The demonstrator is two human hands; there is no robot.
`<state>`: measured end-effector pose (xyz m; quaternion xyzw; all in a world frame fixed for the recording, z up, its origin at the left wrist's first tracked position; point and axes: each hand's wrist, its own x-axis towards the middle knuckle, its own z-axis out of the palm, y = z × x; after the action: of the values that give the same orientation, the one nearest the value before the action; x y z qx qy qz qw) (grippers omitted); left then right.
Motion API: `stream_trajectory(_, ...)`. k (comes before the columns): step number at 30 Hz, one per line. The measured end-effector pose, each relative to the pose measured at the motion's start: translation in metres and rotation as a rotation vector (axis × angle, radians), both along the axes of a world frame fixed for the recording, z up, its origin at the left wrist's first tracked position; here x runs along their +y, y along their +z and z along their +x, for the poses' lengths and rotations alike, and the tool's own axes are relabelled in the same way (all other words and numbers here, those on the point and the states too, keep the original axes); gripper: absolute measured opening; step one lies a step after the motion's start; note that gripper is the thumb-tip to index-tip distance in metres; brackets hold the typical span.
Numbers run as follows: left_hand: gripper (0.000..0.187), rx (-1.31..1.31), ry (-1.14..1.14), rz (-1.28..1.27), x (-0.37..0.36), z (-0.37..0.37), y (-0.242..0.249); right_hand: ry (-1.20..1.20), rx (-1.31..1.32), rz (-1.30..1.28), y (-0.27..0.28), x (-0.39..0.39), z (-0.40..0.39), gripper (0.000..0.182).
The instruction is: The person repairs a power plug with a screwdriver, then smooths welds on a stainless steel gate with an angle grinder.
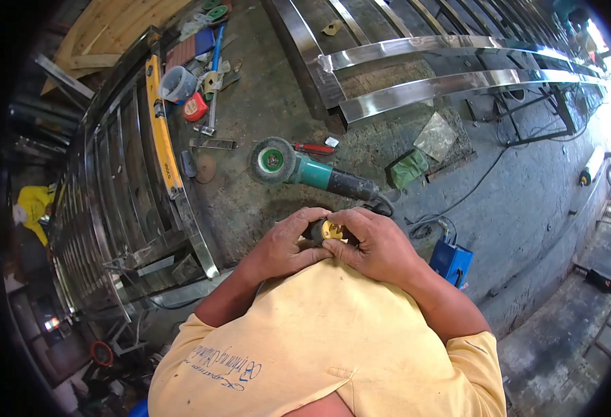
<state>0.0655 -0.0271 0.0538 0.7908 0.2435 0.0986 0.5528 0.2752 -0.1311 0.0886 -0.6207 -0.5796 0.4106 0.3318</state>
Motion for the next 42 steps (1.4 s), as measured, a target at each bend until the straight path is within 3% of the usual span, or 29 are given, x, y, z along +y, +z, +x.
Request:
stream_trajectory(5,0.056,-0.005,0.115,0.19,-0.033,0.015,0.022,0.048,0.169,0.009,0.008,-0.014,0.019,0.037)
stream_trajectory(8,0.058,0.013,0.071,0.224,-0.051,0.017,0.044,0.137,0.263,0.011,0.024,-0.028,0.033,0.036)
stream_trajectory(12,0.061,-0.123,0.125,0.26,-0.079,0.016,0.053,0.233,0.367,0.153,0.028,-0.041,0.04,0.04)
stream_trajectory(17,0.063,-0.147,0.122,0.134,-0.106,0.012,0.066,0.338,0.448,0.207,0.031,-0.057,0.047,0.044)
stream_trajectory(18,0.064,-0.151,0.12,0.097,-0.11,0.012,0.066,0.35,0.438,0.115,0.035,-0.062,0.049,0.044)
stream_trajectory(23,0.063,-0.138,0.142,0.021,-0.112,0.008,0.055,0.273,0.412,0.177,0.033,-0.067,0.045,0.043)
stream_trajectory(30,0.058,-0.213,-0.059,0.039,-0.066,0.034,0.059,0.078,0.351,0.235,0.03,-0.072,0.047,0.041)
stream_trajectory(41,0.056,-0.114,-0.293,-0.236,-0.057,0.088,0.039,-0.281,0.296,0.155,0.012,-0.124,0.057,0.042)
stream_trajectory(42,0.056,-0.089,-0.279,-0.378,-0.061,0.089,0.037,-0.289,0.294,0.13,0.009,-0.129,0.057,0.041)
